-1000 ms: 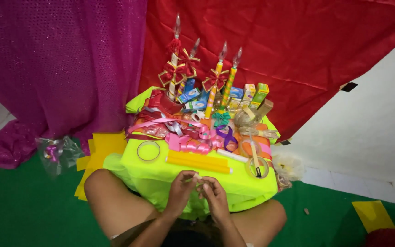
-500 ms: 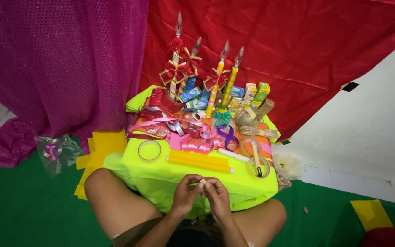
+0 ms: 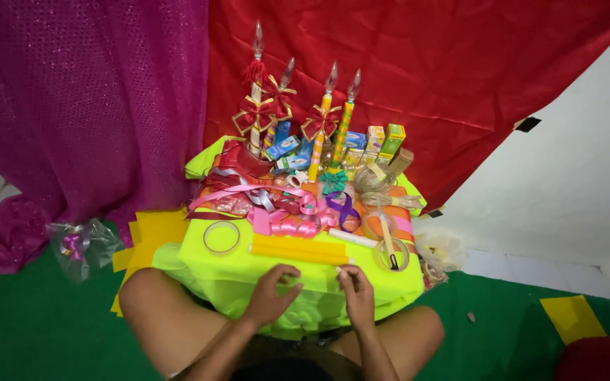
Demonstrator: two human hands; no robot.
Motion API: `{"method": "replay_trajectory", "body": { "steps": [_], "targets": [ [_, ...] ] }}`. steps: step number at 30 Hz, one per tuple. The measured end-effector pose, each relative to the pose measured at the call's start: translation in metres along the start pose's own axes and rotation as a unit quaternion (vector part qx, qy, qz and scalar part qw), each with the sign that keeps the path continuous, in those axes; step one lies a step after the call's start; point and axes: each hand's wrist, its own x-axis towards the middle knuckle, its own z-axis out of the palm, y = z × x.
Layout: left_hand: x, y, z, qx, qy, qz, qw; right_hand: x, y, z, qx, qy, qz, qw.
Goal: Applying yellow tape to a tube as part of a handicraft project, smoothing it down with fingers and a small tool.
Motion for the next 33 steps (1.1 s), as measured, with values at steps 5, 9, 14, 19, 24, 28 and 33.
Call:
{"method": "replay_trajectory", "body": {
  "steps": [5,9,14,19,24,28,33],
  "targets": [
    [0.038,-0.002,-0.027,0.338,0.059,0.284,0.896,0.057,-0.029,-0.005,-0.218,-0.102,-0.163,0.957],
    [0.061,-0.027,-0.028,0.427,0.056,0.332,0.839,0.093,-0.027,0.000,-0.328,-0.247,-0.151,0.899],
    [0.073,-0.048,-0.022,0.425,0.079,0.342,0.834,0.109,-0.013,0.014,-0.358,-0.294,-0.132,0.876],
    [0.073,-0.052,-0.020,0.420,0.096,0.359,0.828,0.113,-0.031,0.018,-0.371,-0.298,-0.095,0.875],
    [0.074,-0.058,-0.018,0.403,0.105,0.367,0.832,0.116,-0.033,0.020,-0.314,-0.312,-0.051,0.895],
    [0.075,-0.055,-0.019,0.397,0.090,0.361,0.839,0.115,-0.044,0.023,-0.303,-0.315,-0.008,0.899],
    [0.081,-0.062,-0.016,0.378,0.074,0.366,0.847,0.124,-0.022,0.017,-0.335,-0.346,-0.027,0.876]
  ]
}}
